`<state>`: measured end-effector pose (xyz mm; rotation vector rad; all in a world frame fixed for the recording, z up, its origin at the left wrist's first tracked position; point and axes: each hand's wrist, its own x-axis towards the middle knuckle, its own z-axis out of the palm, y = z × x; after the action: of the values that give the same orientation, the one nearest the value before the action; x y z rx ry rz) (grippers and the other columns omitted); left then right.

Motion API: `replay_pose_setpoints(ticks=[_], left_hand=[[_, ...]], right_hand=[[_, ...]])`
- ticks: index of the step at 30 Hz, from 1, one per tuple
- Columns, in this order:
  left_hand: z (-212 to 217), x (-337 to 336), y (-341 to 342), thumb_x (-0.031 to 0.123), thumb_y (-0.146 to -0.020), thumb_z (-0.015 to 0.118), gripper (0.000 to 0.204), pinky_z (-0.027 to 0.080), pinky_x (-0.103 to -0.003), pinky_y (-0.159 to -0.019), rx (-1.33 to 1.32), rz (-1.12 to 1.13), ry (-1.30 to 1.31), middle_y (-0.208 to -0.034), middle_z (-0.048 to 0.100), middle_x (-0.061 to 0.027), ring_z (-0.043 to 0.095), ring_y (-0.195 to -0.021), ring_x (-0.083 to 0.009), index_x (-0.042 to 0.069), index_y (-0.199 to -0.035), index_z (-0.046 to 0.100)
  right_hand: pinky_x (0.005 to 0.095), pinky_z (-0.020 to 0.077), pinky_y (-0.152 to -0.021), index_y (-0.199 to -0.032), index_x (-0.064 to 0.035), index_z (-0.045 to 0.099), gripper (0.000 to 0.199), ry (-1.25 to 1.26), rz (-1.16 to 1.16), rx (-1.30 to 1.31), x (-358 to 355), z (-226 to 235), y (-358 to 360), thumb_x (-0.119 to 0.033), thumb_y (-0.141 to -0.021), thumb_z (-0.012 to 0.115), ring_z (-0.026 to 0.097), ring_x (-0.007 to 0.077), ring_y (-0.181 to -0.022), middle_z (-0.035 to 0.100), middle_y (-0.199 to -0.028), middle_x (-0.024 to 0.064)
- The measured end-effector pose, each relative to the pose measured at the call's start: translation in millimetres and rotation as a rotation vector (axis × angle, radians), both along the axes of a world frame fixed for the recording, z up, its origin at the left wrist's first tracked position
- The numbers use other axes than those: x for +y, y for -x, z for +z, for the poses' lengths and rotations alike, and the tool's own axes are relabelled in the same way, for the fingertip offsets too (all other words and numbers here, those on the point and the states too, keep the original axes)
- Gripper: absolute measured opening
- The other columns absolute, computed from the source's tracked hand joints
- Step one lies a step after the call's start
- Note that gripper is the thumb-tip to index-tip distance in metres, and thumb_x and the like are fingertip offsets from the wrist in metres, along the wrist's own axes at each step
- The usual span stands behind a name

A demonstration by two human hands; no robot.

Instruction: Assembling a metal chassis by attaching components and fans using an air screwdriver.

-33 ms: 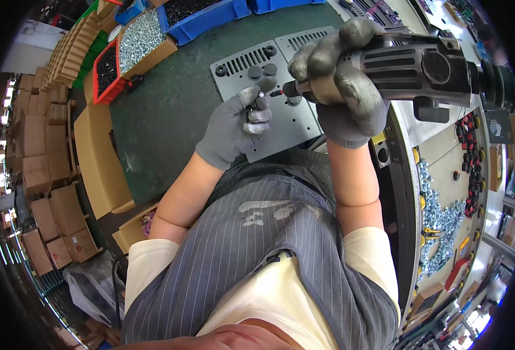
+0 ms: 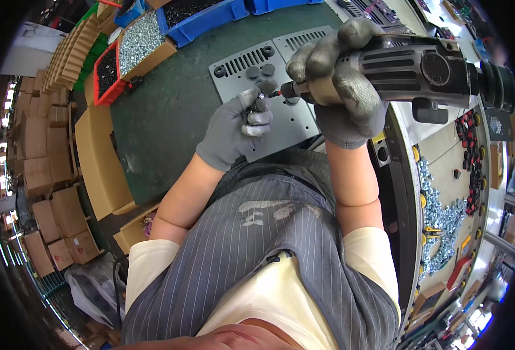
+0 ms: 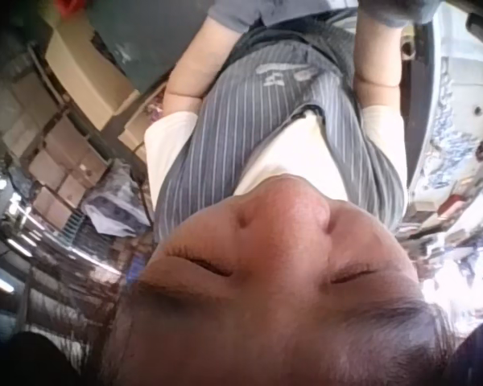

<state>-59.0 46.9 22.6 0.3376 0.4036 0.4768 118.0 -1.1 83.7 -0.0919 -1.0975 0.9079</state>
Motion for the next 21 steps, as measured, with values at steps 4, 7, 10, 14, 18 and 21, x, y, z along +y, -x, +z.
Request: replay_pose_setpoints(ticks=[4, 7, 10, 14, 18, 21], left_hand=[[7.3, -14.2, -4.6, 0.018, -0.096, 0.045, 0.032, 0.034, -0.015, -0.044, -0.178, -0.080, 0.075, -0.081, 0.058, -0.0014, 0.040, -0.063, -0.0071, -0.001, -0.122, 0.048], [8.3, -21.4, -8.7, 0.018, -0.097, 0.042, 0.032, 0.034, -0.015, -0.045, -0.086, -0.074, -0.005, -0.082, 0.052, -0.0017, 0.040, -0.059, -0.0050, -0.002, -0.121, 0.049], [9.7, -26.3, -11.7, 0.019, -0.097, 0.042, 0.032, 0.033, -0.015, -0.044, -0.096, -0.143, 0.011, -0.079, 0.051, -0.0016, 0.039, -0.058, -0.0048, -0.003, -0.117, 0.052], [21.0, -21.5, -15.2, 0.025, -0.096, 0.047, 0.035, 0.032, -0.015, -0.043, -0.145, -0.331, -0.092, -0.071, 0.043, 0.0029, 0.037, -0.058, -0.0034, 0.000, -0.120, 0.051], [34.0, 10.5, -22.1, 0.032, -0.089, 0.057, 0.037, 0.042, -0.022, -0.056, 0.702, -0.210, -1.136, -0.081, 0.054, 0.0002, 0.049, -0.063, -0.0094, 0.004, -0.114, 0.059], [32.6, 43.9, -34.1, 0.027, -0.081, 0.064, 0.026, 0.049, -0.036, -0.071, 1.240, -0.142, -1.759, -0.090, 0.066, -0.0102, 0.063, -0.085, -0.0249, 0.011, -0.102, 0.067]], right_hand=[[0.0332, 0.0496, -0.062, -0.118, -0.0101, 0.045, 0.045, -0.008, -0.069, -0.003, -15.2, 3.5, -1.9, -0.015, -0.077, 0.064, 0.059, 0.0254, -0.080, 0.060, -0.089, 0.0090], [0.0340, 0.0492, -0.064, -0.116, -0.0092, 0.046, 0.042, -0.040, -0.050, 0.005, -20.8, 4.6, -5.3, -0.013, -0.078, 0.061, 0.057, 0.0217, -0.073, 0.058, -0.087, 0.0084], [0.0327, 0.0470, -0.061, -0.117, -0.0088, 0.045, 0.042, -0.094, -0.027, -0.013, -26.2, 1.1, -11.4, -0.015, -0.078, 0.060, 0.055, 0.0186, -0.068, 0.057, -0.086, 0.0071], [0.0344, 0.0430, -0.072, -0.119, -0.0086, 0.046, 0.043, 0.043, 0.020, 0.196, -35.7, -7.7, -24.1, -0.027, -0.081, 0.056, 0.053, 0.0180, -0.074, 0.055, -0.084, 0.0041], [0.0369, 0.0420, -0.078, -0.118, -0.0072, 0.048, 0.041, 0.136, -0.112, 0.393, -28.8, -16.7, -41.9, -0.026, -0.082, 0.050, 0.053, 0.0192, -0.076, 0.054, -0.084, 0.0055], [0.0316, 0.0385, -0.072, -0.114, -0.0030, 0.049, 0.043, 0.259, -0.258, 0.381, -21.6, -23.3, -50.0, -0.024, -0.078, 0.057, 0.050, 0.0179, -0.076, 0.052, -0.083, 0.0048]])
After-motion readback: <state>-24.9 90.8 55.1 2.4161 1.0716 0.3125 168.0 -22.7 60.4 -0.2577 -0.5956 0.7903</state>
